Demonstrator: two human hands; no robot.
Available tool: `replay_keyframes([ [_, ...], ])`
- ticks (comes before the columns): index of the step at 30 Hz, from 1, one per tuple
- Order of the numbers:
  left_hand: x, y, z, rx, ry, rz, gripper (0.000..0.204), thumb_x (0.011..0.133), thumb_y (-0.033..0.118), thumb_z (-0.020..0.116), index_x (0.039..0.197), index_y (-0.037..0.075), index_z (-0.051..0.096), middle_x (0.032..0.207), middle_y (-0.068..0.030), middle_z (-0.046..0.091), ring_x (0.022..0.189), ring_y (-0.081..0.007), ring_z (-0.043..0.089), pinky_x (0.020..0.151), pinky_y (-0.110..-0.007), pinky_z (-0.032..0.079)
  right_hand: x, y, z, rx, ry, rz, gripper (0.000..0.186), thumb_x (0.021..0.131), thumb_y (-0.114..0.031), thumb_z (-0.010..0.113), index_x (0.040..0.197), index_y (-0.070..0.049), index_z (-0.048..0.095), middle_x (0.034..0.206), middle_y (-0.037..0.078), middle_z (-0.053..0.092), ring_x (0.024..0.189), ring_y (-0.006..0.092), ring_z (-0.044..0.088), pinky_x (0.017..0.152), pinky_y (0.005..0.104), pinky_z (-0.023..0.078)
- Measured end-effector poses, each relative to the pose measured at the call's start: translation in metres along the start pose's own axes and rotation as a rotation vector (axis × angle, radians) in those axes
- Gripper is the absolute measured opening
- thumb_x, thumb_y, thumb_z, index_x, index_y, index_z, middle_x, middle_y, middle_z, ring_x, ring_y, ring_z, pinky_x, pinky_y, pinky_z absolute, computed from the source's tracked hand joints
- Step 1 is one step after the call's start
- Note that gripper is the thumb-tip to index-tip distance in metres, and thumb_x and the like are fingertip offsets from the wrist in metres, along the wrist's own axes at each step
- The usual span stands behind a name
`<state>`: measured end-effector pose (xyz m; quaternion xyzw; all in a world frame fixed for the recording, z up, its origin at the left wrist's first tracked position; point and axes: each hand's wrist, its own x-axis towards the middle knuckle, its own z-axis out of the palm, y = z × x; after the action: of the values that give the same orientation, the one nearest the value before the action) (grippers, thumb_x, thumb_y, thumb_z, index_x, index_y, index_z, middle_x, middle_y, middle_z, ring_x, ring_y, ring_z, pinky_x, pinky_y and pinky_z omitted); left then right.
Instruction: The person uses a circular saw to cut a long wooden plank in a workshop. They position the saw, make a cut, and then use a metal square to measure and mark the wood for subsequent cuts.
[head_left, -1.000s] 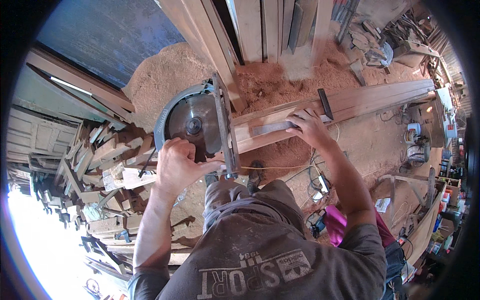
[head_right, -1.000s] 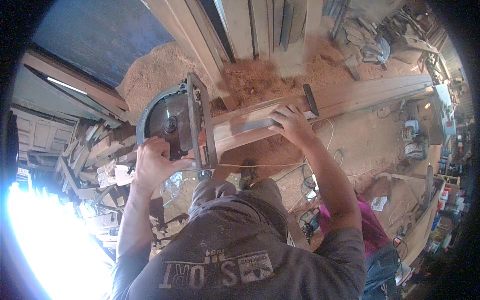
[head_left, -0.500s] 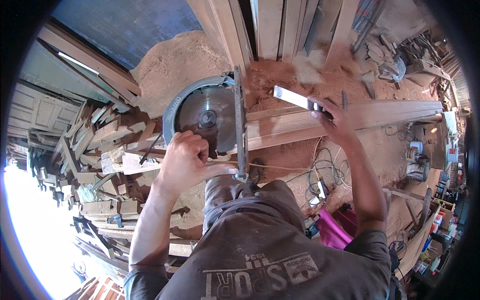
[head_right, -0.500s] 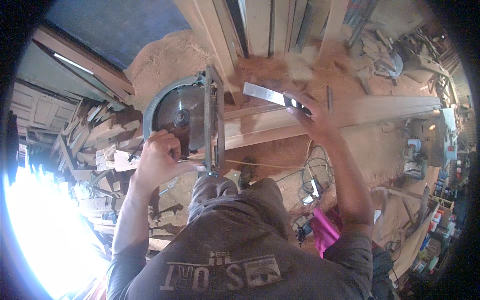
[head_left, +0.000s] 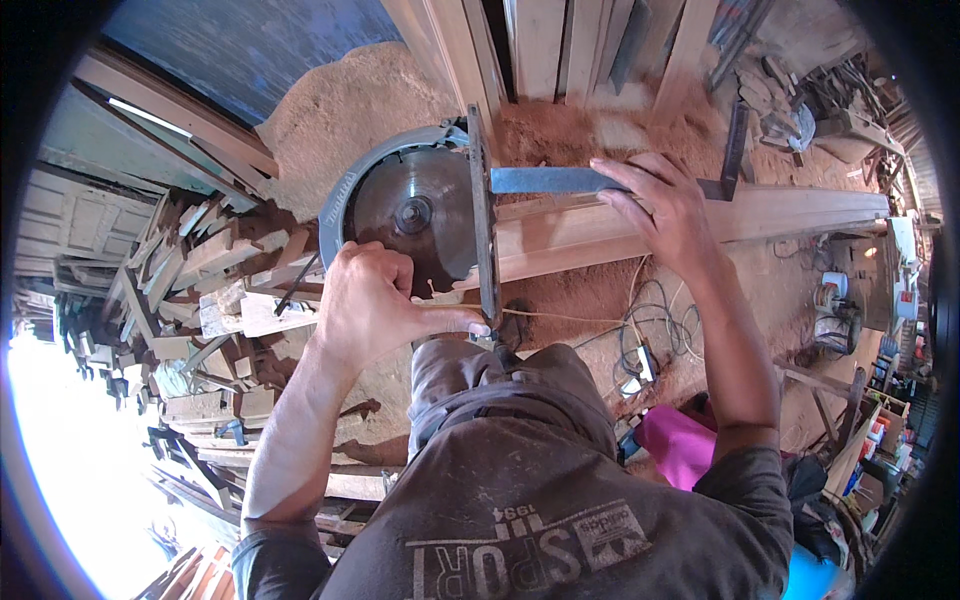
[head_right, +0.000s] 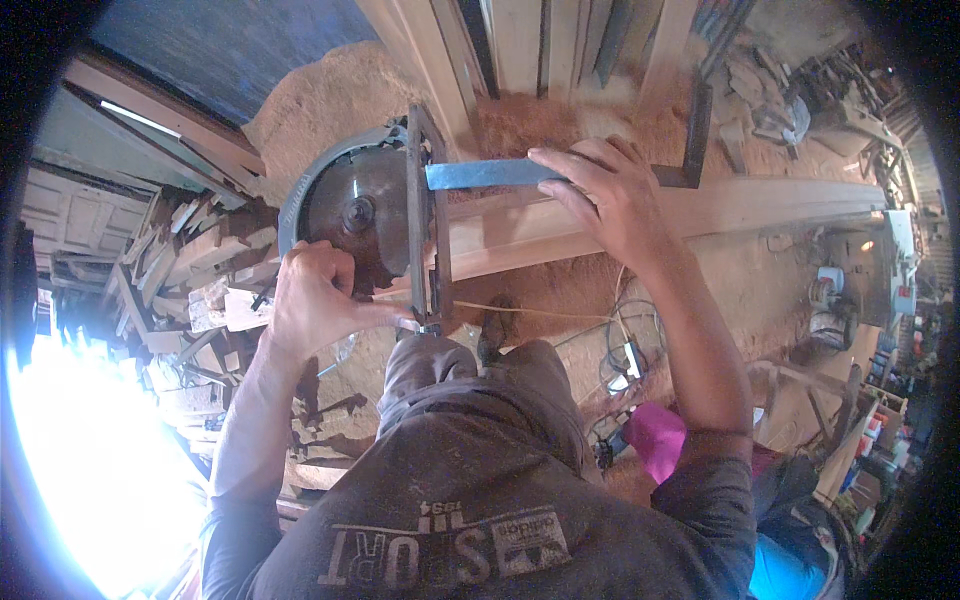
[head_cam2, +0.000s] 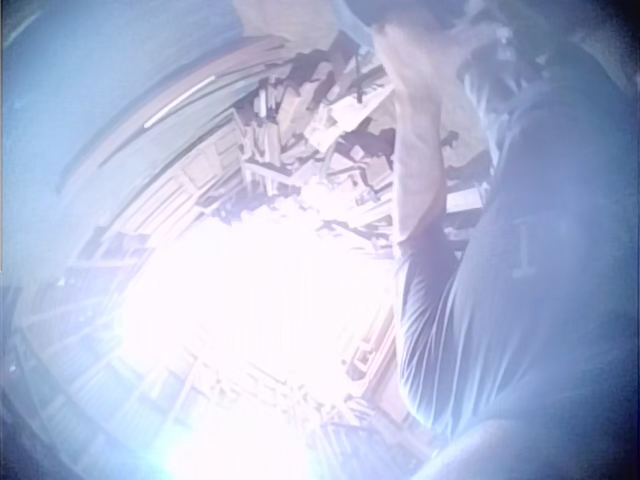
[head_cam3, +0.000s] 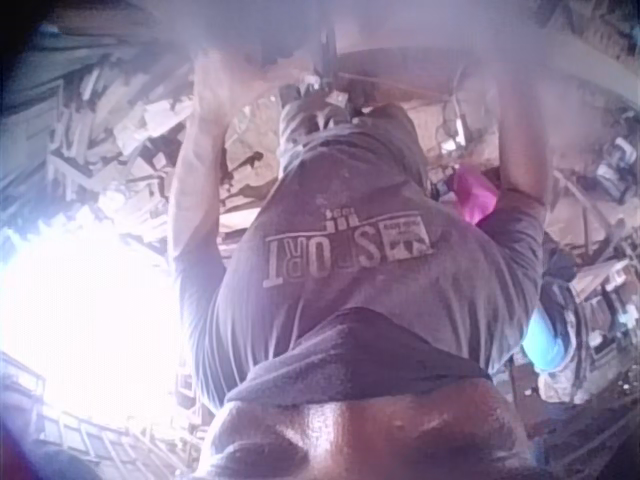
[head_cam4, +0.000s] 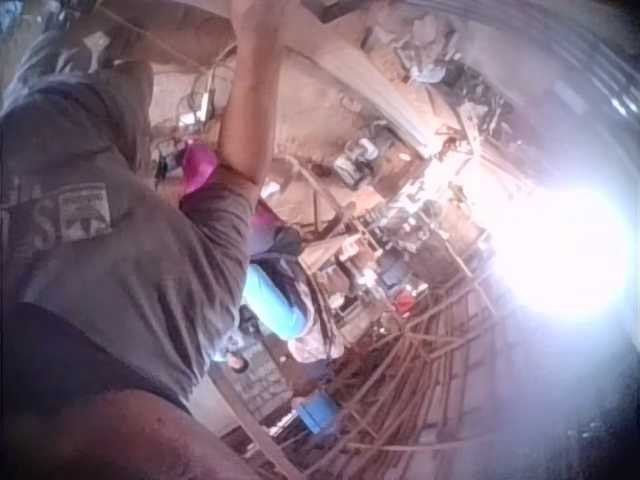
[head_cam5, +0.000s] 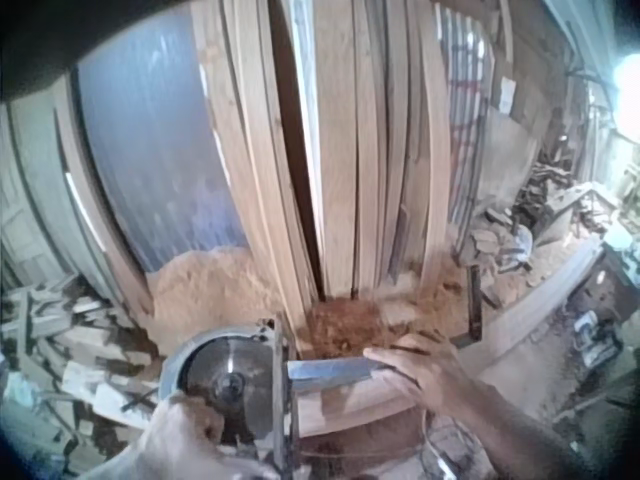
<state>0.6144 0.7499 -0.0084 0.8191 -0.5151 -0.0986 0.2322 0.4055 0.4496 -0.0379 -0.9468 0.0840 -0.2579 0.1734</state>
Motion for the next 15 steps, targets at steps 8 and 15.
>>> replay_keyframes([
  [8, 0.004, 0.001, 0.003, 0.075, -0.016, 0.017, 0.082, 0.049, 0.072, 0.097, 0.046, 0.007, 0.047, 0.047, -0.0061, 0.050, 0.044, -0.0252, 0.056, 0.050, -0.037, 0.047, 0.003, 0.001, 0.013, -0.029, 0.034, -0.005, 0.038, 0.089, -0.019, 0.080, 0.127, -0.017, 0.077, 0.104, 0.006, 0.073, 0.093, 0.0289, 0.065, 0.086, 0.0420, 0.053],
  [15, -0.005, 0.012, 0.004, 0.186, 0.036, 0.175, 0.075, 0.052, 0.063, 0.097, 0.054, 0.007, 0.048, 0.057, -0.0082, 0.051, 0.062, -0.0295, 0.055, 0.060, -0.042, 0.043, -0.007, 0.000, 0.016, 0.102, 0.067, 0.132, 0.042, 0.089, -0.024, 0.083, 0.129, -0.015, 0.074, 0.109, 0.009, 0.073, 0.097, 0.0303, 0.066, 0.089, 0.0422, 0.053],
])
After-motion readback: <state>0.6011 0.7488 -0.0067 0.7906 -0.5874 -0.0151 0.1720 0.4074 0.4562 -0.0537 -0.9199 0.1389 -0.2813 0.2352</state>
